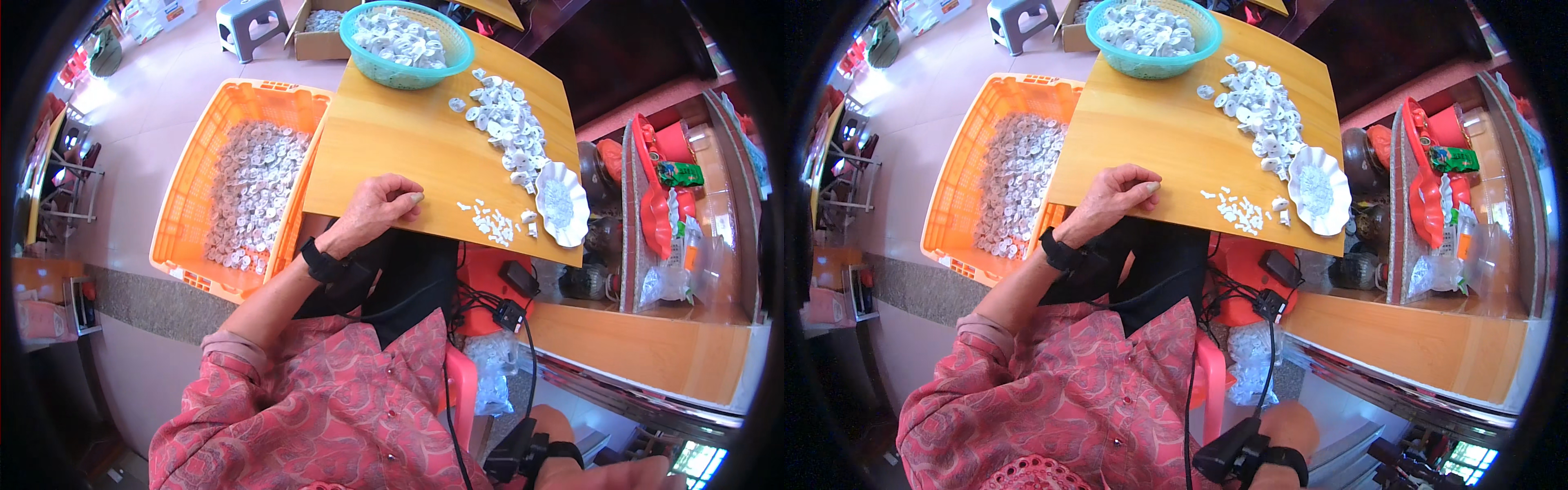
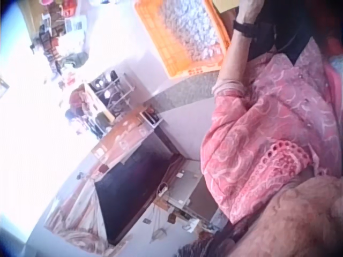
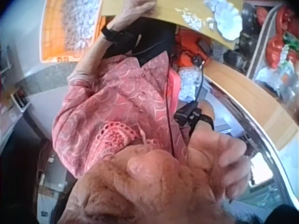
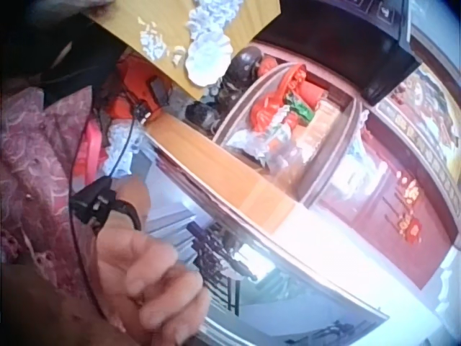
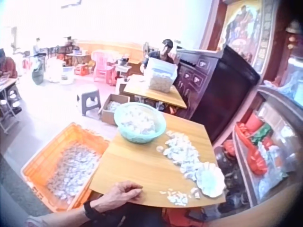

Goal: Inspecting and sorting small white plastic components on a table.

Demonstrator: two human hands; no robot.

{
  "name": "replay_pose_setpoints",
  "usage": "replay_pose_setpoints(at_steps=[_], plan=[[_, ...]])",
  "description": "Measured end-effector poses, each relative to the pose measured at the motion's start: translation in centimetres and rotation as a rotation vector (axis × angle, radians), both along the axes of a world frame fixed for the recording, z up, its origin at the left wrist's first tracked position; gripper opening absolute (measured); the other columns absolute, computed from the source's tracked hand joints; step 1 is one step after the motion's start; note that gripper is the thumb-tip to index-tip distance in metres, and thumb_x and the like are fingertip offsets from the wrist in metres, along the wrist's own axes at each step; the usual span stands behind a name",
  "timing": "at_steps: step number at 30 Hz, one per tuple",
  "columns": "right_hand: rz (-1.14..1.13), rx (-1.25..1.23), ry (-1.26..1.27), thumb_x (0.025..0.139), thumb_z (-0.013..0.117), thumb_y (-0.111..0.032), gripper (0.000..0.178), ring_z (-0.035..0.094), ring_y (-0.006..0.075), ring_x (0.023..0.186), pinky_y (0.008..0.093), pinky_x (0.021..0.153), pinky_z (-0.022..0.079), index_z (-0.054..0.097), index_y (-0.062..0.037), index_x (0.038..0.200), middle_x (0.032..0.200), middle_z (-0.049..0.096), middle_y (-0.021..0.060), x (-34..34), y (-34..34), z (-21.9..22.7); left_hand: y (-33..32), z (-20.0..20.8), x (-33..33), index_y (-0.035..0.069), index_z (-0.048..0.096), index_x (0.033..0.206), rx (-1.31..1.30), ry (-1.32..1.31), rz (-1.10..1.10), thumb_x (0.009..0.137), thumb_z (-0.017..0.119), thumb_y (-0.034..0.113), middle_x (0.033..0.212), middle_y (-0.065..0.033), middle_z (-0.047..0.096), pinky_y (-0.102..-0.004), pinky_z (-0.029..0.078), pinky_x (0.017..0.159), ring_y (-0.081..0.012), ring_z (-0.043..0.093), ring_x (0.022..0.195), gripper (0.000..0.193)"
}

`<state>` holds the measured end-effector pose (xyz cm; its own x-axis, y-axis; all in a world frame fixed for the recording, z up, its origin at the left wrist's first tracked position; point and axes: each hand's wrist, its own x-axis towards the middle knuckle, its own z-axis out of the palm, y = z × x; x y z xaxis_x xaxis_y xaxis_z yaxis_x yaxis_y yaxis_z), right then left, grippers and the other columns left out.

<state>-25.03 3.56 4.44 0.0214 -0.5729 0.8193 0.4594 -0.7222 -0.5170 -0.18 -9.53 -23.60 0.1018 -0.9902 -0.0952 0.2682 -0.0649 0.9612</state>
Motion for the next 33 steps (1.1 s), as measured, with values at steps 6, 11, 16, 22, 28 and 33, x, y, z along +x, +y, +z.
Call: replay_pose_setpoints(at_steps=[6, 11, 16, 22, 28, 33], plan=[[-0.263, 0.434, 0.203, 0.092, 0.056, -0.019, 0.025, 0.062, 0.0283, 0.086, 0.0343, 0.079, 0.052, 0.059, 0.0029, 0.083, 0.091, 0.061, 0.018, -2.3, -2.7, -7.4, -7.1, 4.5, -2.0, -0.003, 0.07, 0.102, -0.198, -0.471, -0.018, 0.092, 0.065, 0.021, 0.075, -0.0114, 0.068, -0.0321, 0.053, 0.065, -0.0181, 0.065, 0.068, 0.027], [-0.289, 0.355, 0.962, 0.084, 0.068, 0.005, 0.016, 0.063, 0.0226, 0.082, 0.0325, 0.069, 0.051, 0.066, 0.0009, 0.099, 0.097, 0.062, 0.0122, 1.6, -9.7, -15.0, -14.5, 4.6, -1.4, -0.001, 0.07, 0.104, -0.465, -0.908, 0.087, 0.089, 0.066, 0.029, 0.085, -0.02, 0.066, -0.0425, 0.052, 0.077, -0.0321, 0.063, 0.083, 0.034], [-0.218, 0.51, 1.01, 0.087, 0.067, 0.0, 0.012, 0.063, 0.0245, 0.08, 0.0321, 0.067, 0.052, 0.064, 0.0015, 0.099, 0.096, 0.06, 0.0132, 0.9, -10.5, -20.3, -21.6, 2.2, -2.6, 0.005, 0.064, 0.123, -0.593, -1.043, -0.018, 0.088, 0.067, 0.044, 0.118, -0.0268, 0.059, -0.0486, 0.045, 0.095, -0.0422, 0.052, 0.116, 0.053], [-0.401, 0.484, 0.979, 0.088, 0.066, 0.001, 0.021, 0.062, 0.0215, 0.077, 0.0315, 0.064, 0.052, 0.063, 0.0023, 0.108, 0.101, 0.059, 0.0145, -0.1, -13.3, -21.0, -25.1, 0.9, -5.5, 0.019, 0.054, 0.139, -0.477, -1.183, -0.126, 0.086, 0.061, 0.063, 0.147, -0.0256, 0.037, -0.0587, 0.031, 0.109, -0.0479, 0.033, 0.136, 0.069], [-0.621, 0.451, 1.106, 0.088, 0.061, 0.002, 0.045, 0.064, 0.0314, 0.088, 0.0402, 0.076, 0.052, 0.05, 0.0047, 0.131, 0.121, 0.052, 0.0227, -1.3, -19.9, -20.7, -25.9, 1.0, -5.9, 0.032, 0.058, 0.135, -0.46, -1.39, -0.156, 0.086, 0.06, 0.063, 0.145, -0.016, 0.043, -0.0644, 0.032, 0.101, -0.044, 0.035, 0.134, 0.058], [-0.771, 0.272, 1.326, 0.087, 0.06, -0.004, 0.058, 0.049, 0.0483, 0.119, 0.0484, 0.098, 0.044, 0.04, 0.0046, 0.141, 0.135, 0.042, 0.0311, -1.7, -26.0, -22.7, -25.1, 0.4, -5.9, 0.028, 0.073, 0.109, -0.529, -1.353, -0.168, 0.082, 0.062, 0.06, 0.116, -0.0083, 0.061, -0.0617, 0.038, 0.086, -0.0367, 0.048, 0.114, 0.043]])
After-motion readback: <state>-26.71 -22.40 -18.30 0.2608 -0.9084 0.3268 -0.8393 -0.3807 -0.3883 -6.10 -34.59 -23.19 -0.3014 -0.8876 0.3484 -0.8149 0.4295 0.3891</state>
